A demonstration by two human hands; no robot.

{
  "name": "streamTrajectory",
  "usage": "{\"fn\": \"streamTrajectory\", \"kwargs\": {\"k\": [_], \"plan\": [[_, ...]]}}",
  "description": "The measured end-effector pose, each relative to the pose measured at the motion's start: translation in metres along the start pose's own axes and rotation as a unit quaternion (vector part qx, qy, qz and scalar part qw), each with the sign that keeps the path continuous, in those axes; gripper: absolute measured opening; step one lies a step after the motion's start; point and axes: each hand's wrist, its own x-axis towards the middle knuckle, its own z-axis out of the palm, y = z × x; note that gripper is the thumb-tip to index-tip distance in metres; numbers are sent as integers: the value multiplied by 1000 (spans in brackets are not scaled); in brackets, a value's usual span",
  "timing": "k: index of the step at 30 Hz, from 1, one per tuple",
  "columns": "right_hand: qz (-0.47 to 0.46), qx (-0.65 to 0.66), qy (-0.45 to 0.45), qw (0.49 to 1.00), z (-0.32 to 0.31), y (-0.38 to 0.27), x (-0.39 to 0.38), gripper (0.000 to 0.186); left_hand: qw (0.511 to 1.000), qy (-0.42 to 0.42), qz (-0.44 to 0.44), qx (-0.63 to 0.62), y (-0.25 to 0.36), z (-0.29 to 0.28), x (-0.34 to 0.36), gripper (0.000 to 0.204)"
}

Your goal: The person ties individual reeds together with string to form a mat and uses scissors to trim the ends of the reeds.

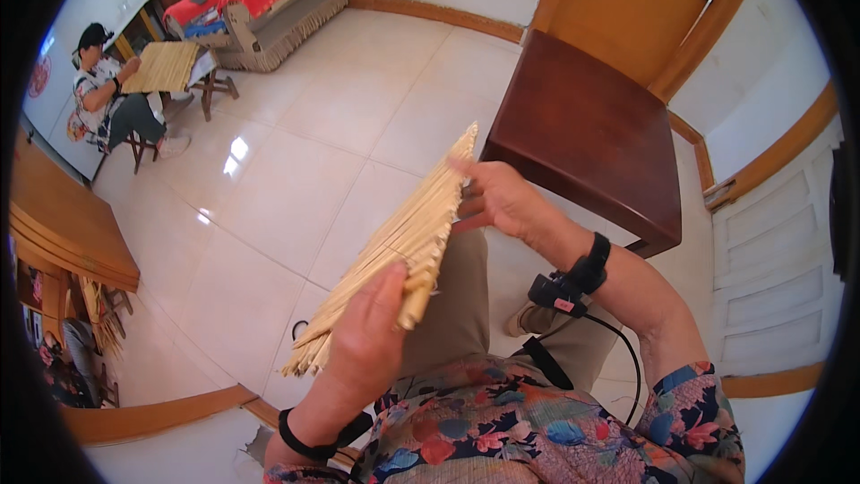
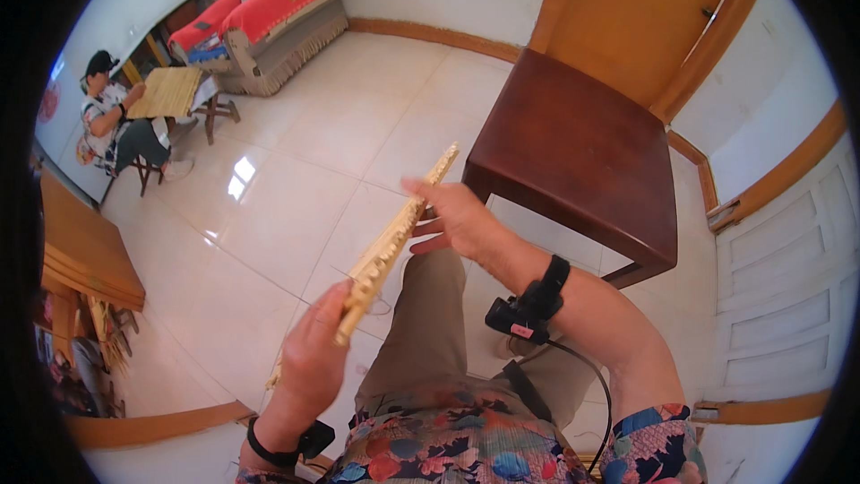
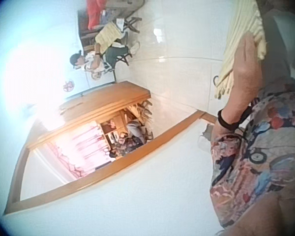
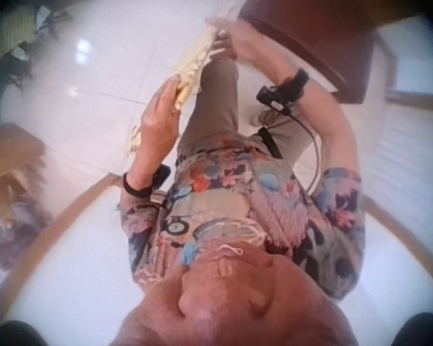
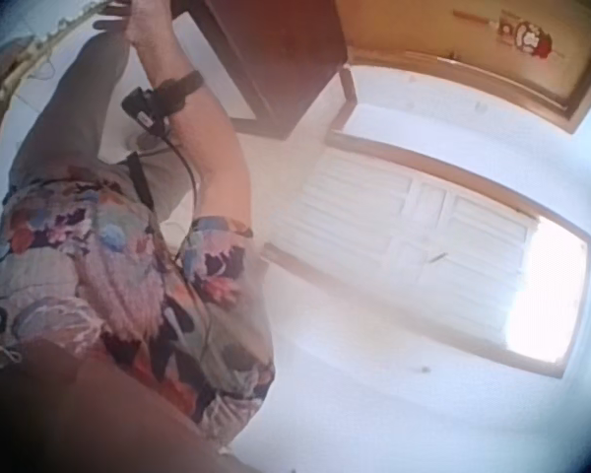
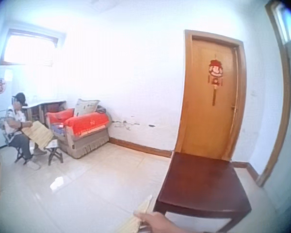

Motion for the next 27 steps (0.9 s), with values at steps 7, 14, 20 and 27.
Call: {"fn": "streamTrajectory", "kwargs": {"k": [7,14,20,27], "plan": [[-178,43,3,983,-1,2,-33,28,979,-33,152,130,32,5,-5,35],[-347,115,9,931,-43,-14,-90,45,956,13,209,204,37,40,20,36],[-400,249,142,871,-84,39,-134,42,962,46,193,185,28,69,31,53],[-375,340,275,817,-113,122,-150,38,997,4,75,-12,11,95,8,56]]}}
